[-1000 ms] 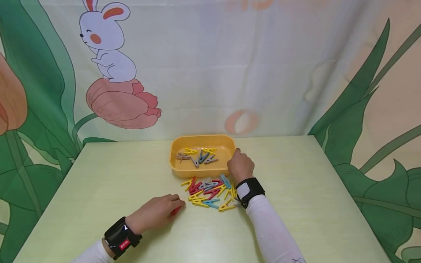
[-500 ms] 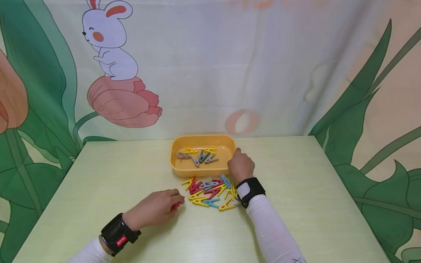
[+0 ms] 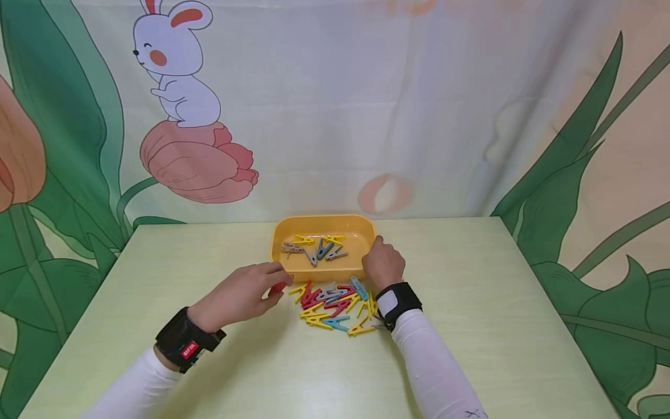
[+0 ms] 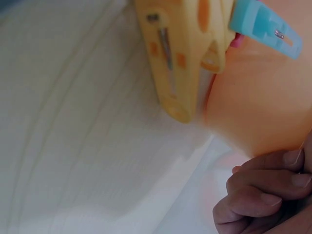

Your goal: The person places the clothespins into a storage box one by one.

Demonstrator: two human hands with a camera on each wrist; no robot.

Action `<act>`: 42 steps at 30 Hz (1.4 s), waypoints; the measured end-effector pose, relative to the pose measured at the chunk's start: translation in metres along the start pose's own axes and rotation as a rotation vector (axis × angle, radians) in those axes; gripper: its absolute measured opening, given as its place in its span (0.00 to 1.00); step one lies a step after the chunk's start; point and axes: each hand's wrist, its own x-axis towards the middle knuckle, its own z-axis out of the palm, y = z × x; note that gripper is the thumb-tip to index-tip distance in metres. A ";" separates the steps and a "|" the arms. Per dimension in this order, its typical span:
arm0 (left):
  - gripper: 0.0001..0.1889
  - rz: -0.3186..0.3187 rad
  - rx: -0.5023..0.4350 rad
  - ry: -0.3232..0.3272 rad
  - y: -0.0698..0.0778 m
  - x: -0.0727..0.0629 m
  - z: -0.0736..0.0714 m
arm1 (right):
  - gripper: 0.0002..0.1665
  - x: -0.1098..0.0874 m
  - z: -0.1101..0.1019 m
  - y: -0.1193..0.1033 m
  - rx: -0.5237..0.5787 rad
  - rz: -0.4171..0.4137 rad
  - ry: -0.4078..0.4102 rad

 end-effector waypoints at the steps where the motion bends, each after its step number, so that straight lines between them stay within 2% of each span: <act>1: 0.12 0.005 0.003 0.011 -0.001 0.003 -0.003 | 0.21 0.000 0.000 0.000 -0.001 0.001 0.000; 5: 0.12 0.021 -0.004 0.037 -0.004 0.018 -0.012 | 0.21 0.000 0.000 0.001 -0.011 0.002 0.004; 14: 0.11 -0.003 -0.033 0.076 -0.012 0.061 -0.028 | 0.21 0.002 0.000 0.002 -0.013 0.005 0.003; 19: 0.12 -0.018 -0.045 0.074 -0.018 0.082 -0.032 | 0.22 0.003 0.000 0.002 -0.015 0.016 -0.010; 23: 0.12 -0.061 -0.029 0.052 -0.027 0.094 -0.028 | 0.22 0.003 -0.001 0.001 -0.015 0.012 -0.009; 34: 0.13 -0.172 -0.046 -0.008 -0.051 0.113 -0.007 | 0.22 0.002 -0.002 -0.001 -0.028 0.006 -0.013; 42: 0.14 -0.186 -0.043 -0.038 -0.056 0.117 0.008 | 0.22 0.002 -0.001 -0.001 -0.030 0.014 -0.024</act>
